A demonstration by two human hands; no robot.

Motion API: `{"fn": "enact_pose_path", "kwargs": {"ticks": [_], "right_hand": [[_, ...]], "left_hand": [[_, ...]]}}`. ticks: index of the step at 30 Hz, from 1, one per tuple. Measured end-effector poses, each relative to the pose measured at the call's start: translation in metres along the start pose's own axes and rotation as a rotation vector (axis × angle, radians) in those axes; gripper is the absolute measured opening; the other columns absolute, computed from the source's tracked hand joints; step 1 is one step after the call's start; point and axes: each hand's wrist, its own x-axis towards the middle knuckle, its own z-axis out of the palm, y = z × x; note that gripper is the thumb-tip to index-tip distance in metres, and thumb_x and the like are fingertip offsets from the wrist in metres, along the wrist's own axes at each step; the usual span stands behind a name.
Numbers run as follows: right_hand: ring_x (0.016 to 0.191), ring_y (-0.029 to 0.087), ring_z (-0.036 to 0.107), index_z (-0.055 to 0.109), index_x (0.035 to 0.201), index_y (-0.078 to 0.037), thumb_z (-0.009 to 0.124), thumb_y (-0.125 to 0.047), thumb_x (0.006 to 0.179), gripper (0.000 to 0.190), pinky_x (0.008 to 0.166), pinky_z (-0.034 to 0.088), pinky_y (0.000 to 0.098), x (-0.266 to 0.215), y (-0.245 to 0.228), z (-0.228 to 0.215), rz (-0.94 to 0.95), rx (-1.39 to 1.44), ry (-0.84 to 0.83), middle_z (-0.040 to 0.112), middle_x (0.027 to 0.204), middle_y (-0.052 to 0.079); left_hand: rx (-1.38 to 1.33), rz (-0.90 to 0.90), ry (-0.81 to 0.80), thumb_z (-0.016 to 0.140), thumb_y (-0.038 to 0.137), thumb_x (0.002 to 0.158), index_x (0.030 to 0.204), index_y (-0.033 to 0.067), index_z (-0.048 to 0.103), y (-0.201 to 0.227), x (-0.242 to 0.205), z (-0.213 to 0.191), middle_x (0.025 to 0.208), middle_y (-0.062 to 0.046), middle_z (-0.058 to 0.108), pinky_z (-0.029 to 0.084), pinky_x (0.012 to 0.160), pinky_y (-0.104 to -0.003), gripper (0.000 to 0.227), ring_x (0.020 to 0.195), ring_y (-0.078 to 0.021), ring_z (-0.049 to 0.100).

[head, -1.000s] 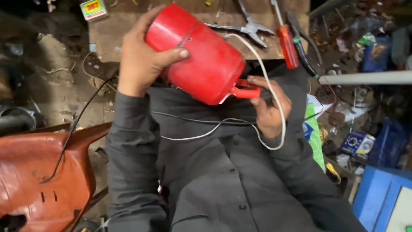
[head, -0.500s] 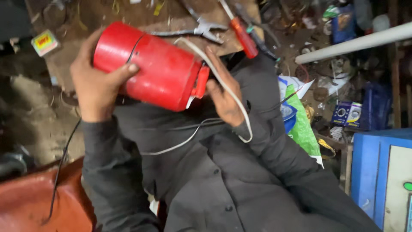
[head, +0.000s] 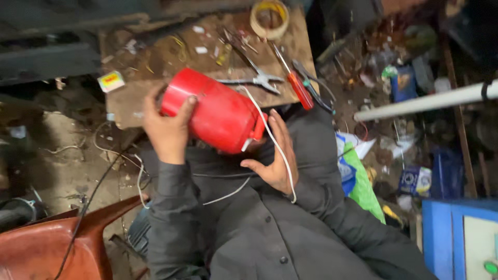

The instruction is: The person disassembles a red cylindrical electrical device, removes a sticker, and uses a screwdriver to loosen screws. They then attach an orange circular component to the device and secure it with screws.

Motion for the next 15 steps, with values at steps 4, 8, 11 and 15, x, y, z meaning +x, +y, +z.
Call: {"fn": "enact_pose_path", "kwargs": {"ticks": [4,8,11,15], "right_hand": [[0.151,0.043,0.037,0.030,0.157,0.001,0.092,-0.047,0.070,0.117,0.123,0.033,0.0503,0.024,-0.005,0.000,-0.083,-0.091,-0.047,0.034,0.162,0.027],[0.148,0.044,0.038,0.034,0.154,0.000,0.093,-0.044,0.068,0.113,0.120,0.032,0.0518,0.039,-0.007,0.001,-0.121,-0.147,-0.124,0.041,0.158,0.024],[0.145,0.044,0.042,0.038,0.151,-0.001,0.093,-0.043,0.067,0.109,0.118,0.034,0.0508,0.043,-0.007,0.002,-0.090,-0.115,-0.117,0.041,0.156,0.025],[0.142,0.043,0.045,0.038,0.150,-0.002,0.093,-0.041,0.066,0.107,0.117,0.037,0.0501,0.048,-0.004,0.004,-0.086,-0.060,-0.127,0.042,0.157,0.025]], "left_hand": [[0.140,0.086,0.121,0.078,0.033,0.095,0.139,-0.0028,0.053,-0.015,0.001,-0.005,0.144,-0.021,0.053,0.040,0.113,-0.038,0.062,0.134,-0.0285,0.051],[-0.382,-0.321,0.120,0.054,0.038,0.106,0.143,0.0009,0.049,-0.054,0.018,-0.011,0.145,-0.015,0.056,0.041,0.111,-0.036,0.053,0.132,-0.0230,0.054],[-0.749,-0.475,-0.091,0.055,0.026,0.105,0.135,-0.0056,0.058,-0.082,0.043,-0.020,0.132,-0.018,0.066,0.049,0.104,-0.038,0.044,0.120,-0.0264,0.064],[-0.815,-0.512,-0.298,0.058,0.008,0.098,0.130,-0.0030,0.063,-0.100,0.059,-0.022,0.121,-0.013,0.073,0.055,0.097,-0.034,0.035,0.110,-0.0221,0.070]]}}
